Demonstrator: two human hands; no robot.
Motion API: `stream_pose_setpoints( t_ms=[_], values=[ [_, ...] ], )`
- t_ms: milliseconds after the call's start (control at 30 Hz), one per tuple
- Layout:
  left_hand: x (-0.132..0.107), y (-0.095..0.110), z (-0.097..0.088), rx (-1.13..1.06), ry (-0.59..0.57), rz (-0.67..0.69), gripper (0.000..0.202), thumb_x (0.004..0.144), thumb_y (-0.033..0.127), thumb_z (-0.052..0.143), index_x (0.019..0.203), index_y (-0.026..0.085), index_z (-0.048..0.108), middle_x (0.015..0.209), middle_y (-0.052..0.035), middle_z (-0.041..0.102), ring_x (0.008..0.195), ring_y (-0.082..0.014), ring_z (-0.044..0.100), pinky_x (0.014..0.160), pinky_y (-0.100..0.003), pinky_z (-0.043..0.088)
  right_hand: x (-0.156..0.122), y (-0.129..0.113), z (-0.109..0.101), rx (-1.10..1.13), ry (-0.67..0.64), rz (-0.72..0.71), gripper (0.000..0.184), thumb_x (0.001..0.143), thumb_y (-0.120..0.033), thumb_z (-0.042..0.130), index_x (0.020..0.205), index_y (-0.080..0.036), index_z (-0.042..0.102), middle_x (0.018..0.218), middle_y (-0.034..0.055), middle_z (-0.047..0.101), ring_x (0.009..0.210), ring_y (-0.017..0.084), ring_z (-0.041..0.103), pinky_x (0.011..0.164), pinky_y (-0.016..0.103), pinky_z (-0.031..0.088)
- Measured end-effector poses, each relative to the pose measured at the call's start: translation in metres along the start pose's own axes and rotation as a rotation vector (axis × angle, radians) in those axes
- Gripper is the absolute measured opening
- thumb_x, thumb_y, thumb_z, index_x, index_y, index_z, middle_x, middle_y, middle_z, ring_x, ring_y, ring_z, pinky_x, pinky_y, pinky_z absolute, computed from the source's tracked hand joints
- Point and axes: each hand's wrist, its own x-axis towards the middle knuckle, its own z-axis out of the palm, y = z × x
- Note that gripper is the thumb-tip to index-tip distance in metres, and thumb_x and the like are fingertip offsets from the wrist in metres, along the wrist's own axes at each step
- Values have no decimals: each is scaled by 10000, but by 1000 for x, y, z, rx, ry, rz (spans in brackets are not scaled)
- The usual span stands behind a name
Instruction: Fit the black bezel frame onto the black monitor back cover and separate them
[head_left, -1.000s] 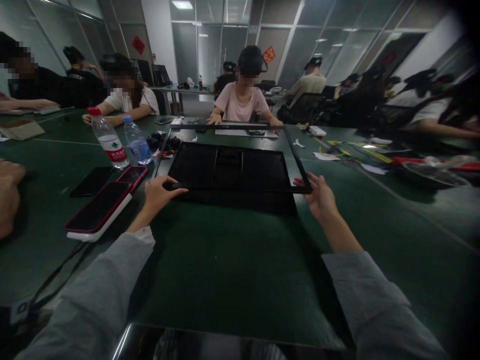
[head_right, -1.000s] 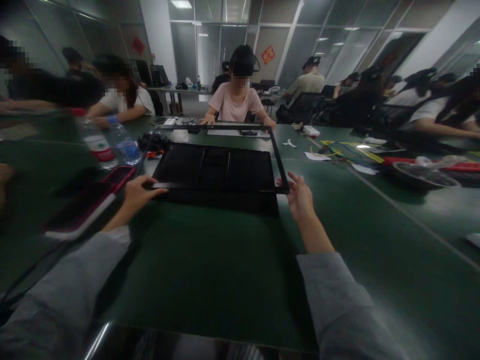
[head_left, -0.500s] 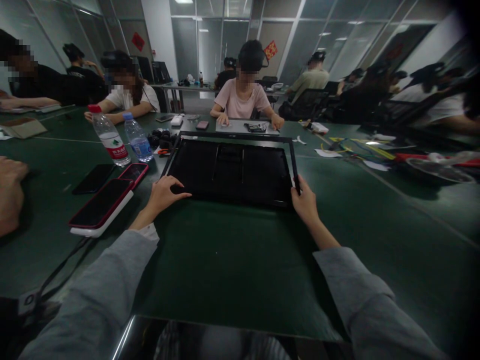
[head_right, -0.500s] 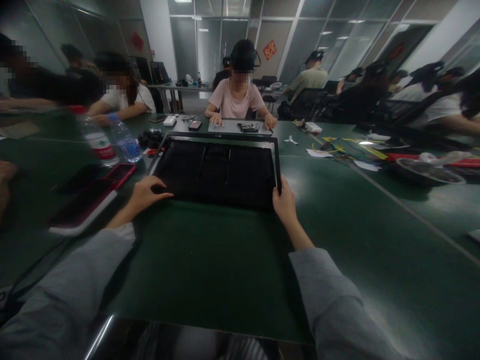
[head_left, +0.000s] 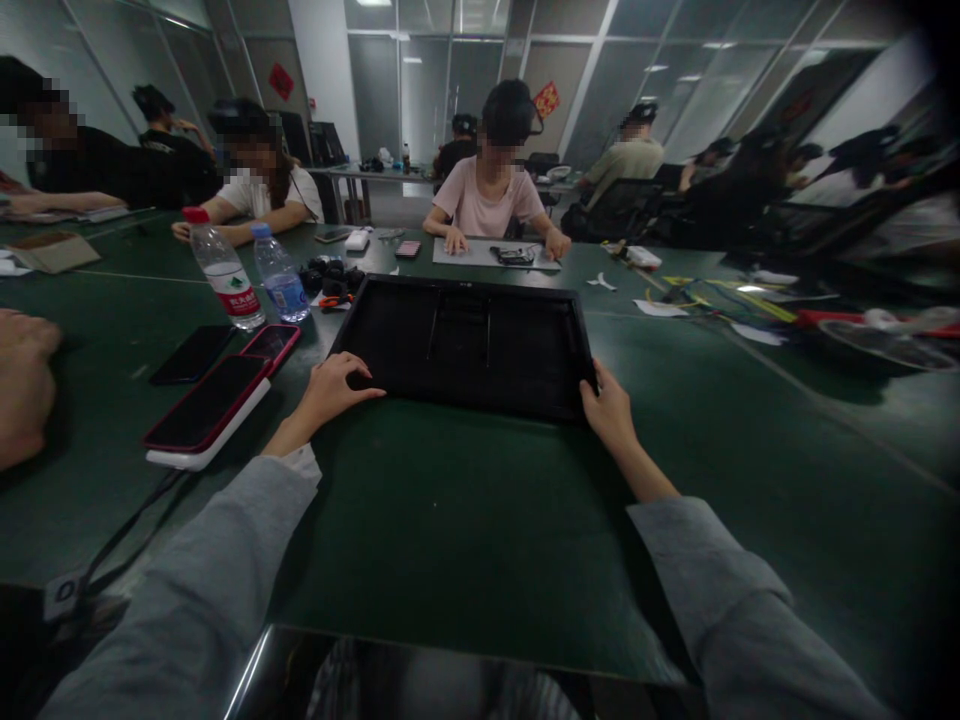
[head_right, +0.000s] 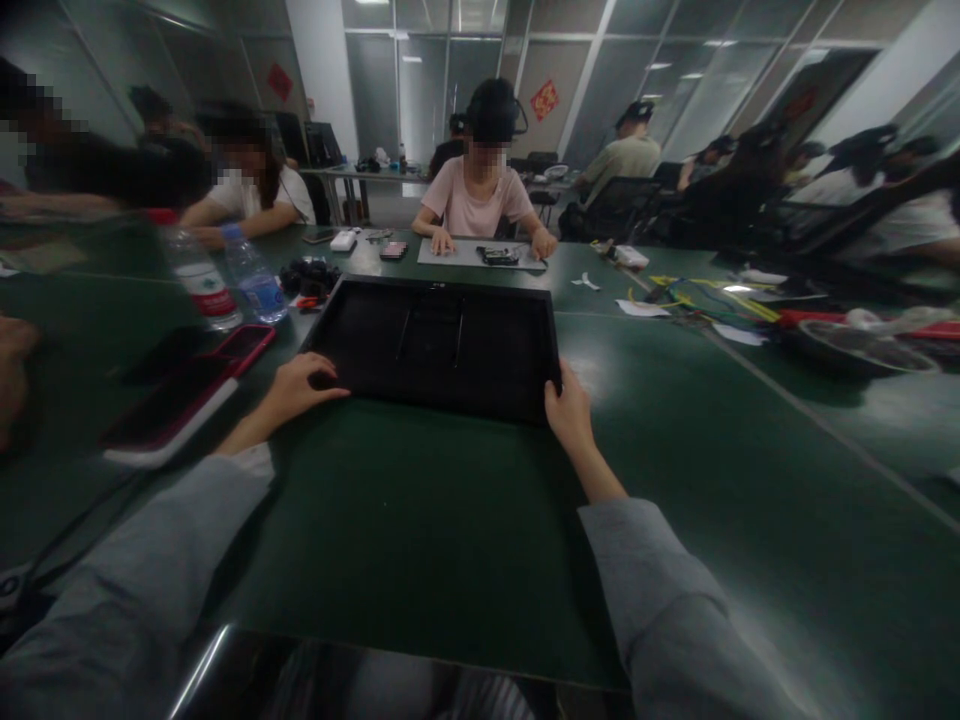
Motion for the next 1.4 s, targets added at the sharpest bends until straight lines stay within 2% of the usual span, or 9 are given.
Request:
stream_pose_setpoints(
  t_ms=[100, 200, 367, 500, 633, 767, 967, 1200, 1400],
  values=[
    [1, -3, 3, -9, -5, 23, 354, 790, 533, 882, 934, 242, 743, 1232, -100, 712, 1236, -318, 620, 1113, -525, 454, 2, 1, 0, -27, 5, 21, 636, 881, -365, 553, 1475, -156, 639, 1471, 167, 664, 1375, 351, 623, 1226, 591, 433],
    [3, -7, 8, -29, 101, 17, 362, 850, 524, 825, 1066, 244, 751, 1349, -122, 667, 1349, -325, 568, 1196, -527, 402, 3, 1, -1, -30, 2, 49, 617, 873, -368, 568, 1441, -146, 665, 1450, 183, 674, 1353, 359, 638, 1213, 599, 440],
    [7, -20, 13, -110, 344, -224, 526, 933, 392, 713, 1407, 180, 633, 1521, -184, 568, 1455, -326, 522, 1241, -492, 386, 4, 1, 0, 3, 27, 68, 624, 850, -381, 605, 1422, -139, 668, 1411, 194, 695, 1311, 361, 661, 1168, 590, 486],
    [8, -28, 10, -182, 293, -397, 537, 933, 297, 691, 1438, 126, 625, 1482, -223, 639, 1368, -339, 624, 1199, -490, 445, 6, 5, -2, 20, 76, 106, 649, 872, -446, 601, 1424, -108, 645, 1340, 233, 713, 1216, 358, 701, 1105, 594, 527],
    [9, -29, 8, -229, 304, -430, 519, 897, 296, 735, 1392, 152, 683, 1432, -194, 695, 1256, -321, 701, 1127, -468, 514, 10, 14, -8, 29, 152, 132, 639, 907, -513, 559, 1386, -103, 659, 1223, 225, 739, 1093, 334, 725, 1061, 582, 551],
    [10, -28, 11, -248, 255, -429, 504, 923, 397, 731, 1361, 149, 715, 1327, -186, 749, 1097, -297, 759, 1013, -429, 572, 12, 22, -8, 21, 130, 159, 657, 897, -527, 581, 1389, -97, 652, 1223, 227, 732, 1090, 332, 720, 1064, 574, 550],
    [10, -18, 17, -156, 210, -406, 527, 999, 440, 654, 1415, 119, 678, 1321, -202, 747, 1164, -299, 732, 1042, -408, 545, 11, 28, -1, -48, 94, 118, 613, 902, -466, 600, 1380, -84, 637, 1403, 253, 654, 1344, 362, 610, 1212, 574, 427],
    [7, -5, 16, -125, 205, -410, 477, 999, 415, 643, 1399, 157, 677, 1323, -182, 746, 1196, -321, 707, 1056, -443, 539, 12, 26, -1, -51, 59, 118, 562, 873, -330, 582, 1391, -115, 619, 1378, 223, 666, 1347, 360, 597, 1233, 584, 396],
    [11, -10, 15, -248, 224, -445, 481, 947, 377, 695, 1370, 151, 677, 1258, -176, 761, 1148, -306, 726, 1036, -445, 555, 9, 11, -3, -26, 51, 163, 549, 848, -319, 598, 1353, -106, 626, 1355, 224, 667, 1332, 349, 607, 1218, 552, 420]
  ],
)
